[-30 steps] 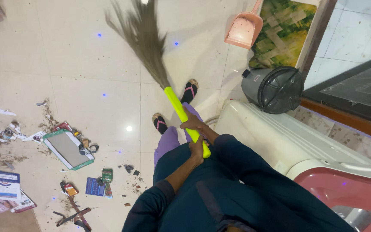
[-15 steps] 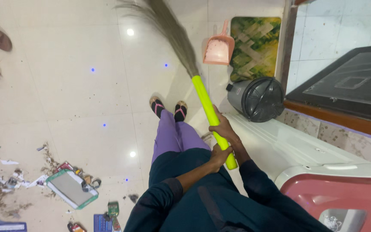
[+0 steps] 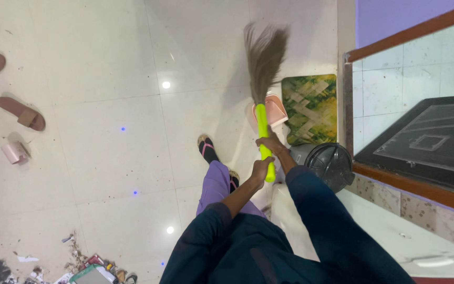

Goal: The person sweeps the floor with a broom, moving debris from a room containing books and a washing machine through a hallway and into a kitchen area.

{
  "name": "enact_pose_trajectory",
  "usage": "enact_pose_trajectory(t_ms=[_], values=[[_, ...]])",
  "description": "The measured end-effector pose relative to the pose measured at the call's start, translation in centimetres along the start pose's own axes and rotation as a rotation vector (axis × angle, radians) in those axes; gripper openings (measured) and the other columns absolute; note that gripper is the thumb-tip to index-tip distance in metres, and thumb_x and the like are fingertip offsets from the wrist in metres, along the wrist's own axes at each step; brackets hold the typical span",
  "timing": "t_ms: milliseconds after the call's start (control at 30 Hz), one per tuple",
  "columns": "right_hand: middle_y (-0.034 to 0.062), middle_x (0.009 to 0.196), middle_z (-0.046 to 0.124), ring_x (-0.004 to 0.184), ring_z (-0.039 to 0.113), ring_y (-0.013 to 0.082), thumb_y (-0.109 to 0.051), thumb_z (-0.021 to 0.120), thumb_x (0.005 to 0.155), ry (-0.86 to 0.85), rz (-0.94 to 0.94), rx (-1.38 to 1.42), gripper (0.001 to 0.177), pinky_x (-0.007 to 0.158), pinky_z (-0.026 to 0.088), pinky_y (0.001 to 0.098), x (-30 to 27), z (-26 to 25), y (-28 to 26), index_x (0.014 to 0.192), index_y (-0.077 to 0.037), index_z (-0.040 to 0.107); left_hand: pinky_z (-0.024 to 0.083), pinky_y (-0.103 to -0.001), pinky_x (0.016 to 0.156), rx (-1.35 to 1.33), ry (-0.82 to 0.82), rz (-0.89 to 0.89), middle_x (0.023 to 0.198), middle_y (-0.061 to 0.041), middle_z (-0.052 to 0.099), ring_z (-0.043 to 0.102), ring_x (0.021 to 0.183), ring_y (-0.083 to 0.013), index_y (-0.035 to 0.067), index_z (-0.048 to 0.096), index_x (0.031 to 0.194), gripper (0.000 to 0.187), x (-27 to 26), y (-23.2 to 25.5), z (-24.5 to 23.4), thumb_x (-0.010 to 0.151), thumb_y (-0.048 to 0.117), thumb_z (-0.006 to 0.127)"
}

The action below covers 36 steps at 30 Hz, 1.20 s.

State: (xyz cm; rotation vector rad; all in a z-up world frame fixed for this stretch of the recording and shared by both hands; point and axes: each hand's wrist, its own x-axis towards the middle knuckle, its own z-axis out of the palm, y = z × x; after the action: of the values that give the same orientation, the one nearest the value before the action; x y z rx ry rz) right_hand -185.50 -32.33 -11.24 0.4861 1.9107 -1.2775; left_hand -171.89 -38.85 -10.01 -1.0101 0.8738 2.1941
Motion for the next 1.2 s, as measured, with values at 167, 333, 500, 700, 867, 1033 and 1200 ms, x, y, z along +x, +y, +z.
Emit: enact_pose_trajectory(t_ms=[167,333,500,700,867,1033,1200], values=[[0.0221,0.109,0.073,0.087,0.073,0.0289,-0.013,0.079,0.061,-0.238,-0.007,-0.443,0.118,0.078,0.061,0.0351,-1.2,8.5,-1.2,0.164,-0.017,0.021,0.056,-0.037,0.058,-0.07,0.276,-0.041,0.078,-0.012,0.065,0.065,0.061,-0.0226,0.001,0.062,0.106,0.031,-5.2,0.4,-2.7,0.095,0.03,0.062],[0.0191,0.111,0.071,0.088,0.074,0.0274,-0.012,0.077,0.061,-0.365,-0.046,-0.426,0.112,0.078,0.061,0.0354,-4.1,11.0,-2.4,0.162,-0.016,0.027,0.052,-0.029,0.062,0.228,0.385,0.014,0.087,-0.007,0.072,0.067,0.07,-0.0143,0.0,0.067,0.111,0.037,-7.5,2.1,-3.1,0.099,0.035,0.064],[0.015,0.091,0.068,0.069,0.066,0.019,0.001,0.072,0.067,-0.355,-0.029,-0.122,0.108,0.065,0.056,0.0306,-9.1,7.1,-5.3,0.164,-0.022,0.03,0.045,-0.032,0.047,0.422,0.099,-0.202,0.082,-0.014,0.069,0.06,0.058,-0.0192,-0.008,0.068,0.107,0.047,-8.4,2.5,-1.6,0.1,0.038,0.064],[0.0154,0.081,0.067,0.058,0.065,0.0203,0.004,0.07,0.067,0.017,0.065,0.059,0.11,0.055,0.055,0.0337,-12.5,0.1,-6.7,0.163,-0.03,0.028,0.053,-0.033,0.057,0.78,-0.225,-0.105,0.087,-0.013,0.071,0.067,0.067,-0.0195,-0.003,0.065,0.109,0.038,-7.7,2.3,2.4,0.097,0.033,0.064],[0.0088,0.086,0.065,0.059,0.064,0.0168,0.005,0.07,0.07,0.261,-0.017,0.475,0.103,0.053,0.055,0.0324,-8.1,-5.2,-3.9,0.16,-0.026,0.03,0.055,-0.032,0.068,0.892,-0.359,-0.046,0.093,-0.013,0.072,0.069,0.079,-0.018,-0.004,0.066,0.111,0.037,-3.5,5.8,5.1,0.095,0.028,0.073],[0.0055,0.072,0.06,0.052,0.061,0.0203,-0.001,0.069,0.073,0.412,0.027,0.818,0.053,0.047,0.051,0.0356,0.2,-10.9,-6.7,0.121,-0.012,0.051,0.06,-0.035,0.063,0.59,-0.345,-0.276,0.083,-0.015,0.071,0.07,0.067,-0.0226,-0.007,0.068,0.103,0.027,7.1,12.8,10.2,0.088,0.014,0.073],[0.0104,0.064,0.061,0.053,0.061,0.024,-0.014,0.068,0.077,0.283,0.144,0.785,0.013,0.047,0.051,0.035,6.8,-16.0,-9.6,0.077,-0.003,0.062,0.058,-0.036,0.057,0.48,-0.238,-0.285,0.08,-0.015,0.068,0.067,0.062,-0.0232,-0.01,0.068,0.098,0.024,15.0,15.7,15.3,0.086,0.01,0.075]])
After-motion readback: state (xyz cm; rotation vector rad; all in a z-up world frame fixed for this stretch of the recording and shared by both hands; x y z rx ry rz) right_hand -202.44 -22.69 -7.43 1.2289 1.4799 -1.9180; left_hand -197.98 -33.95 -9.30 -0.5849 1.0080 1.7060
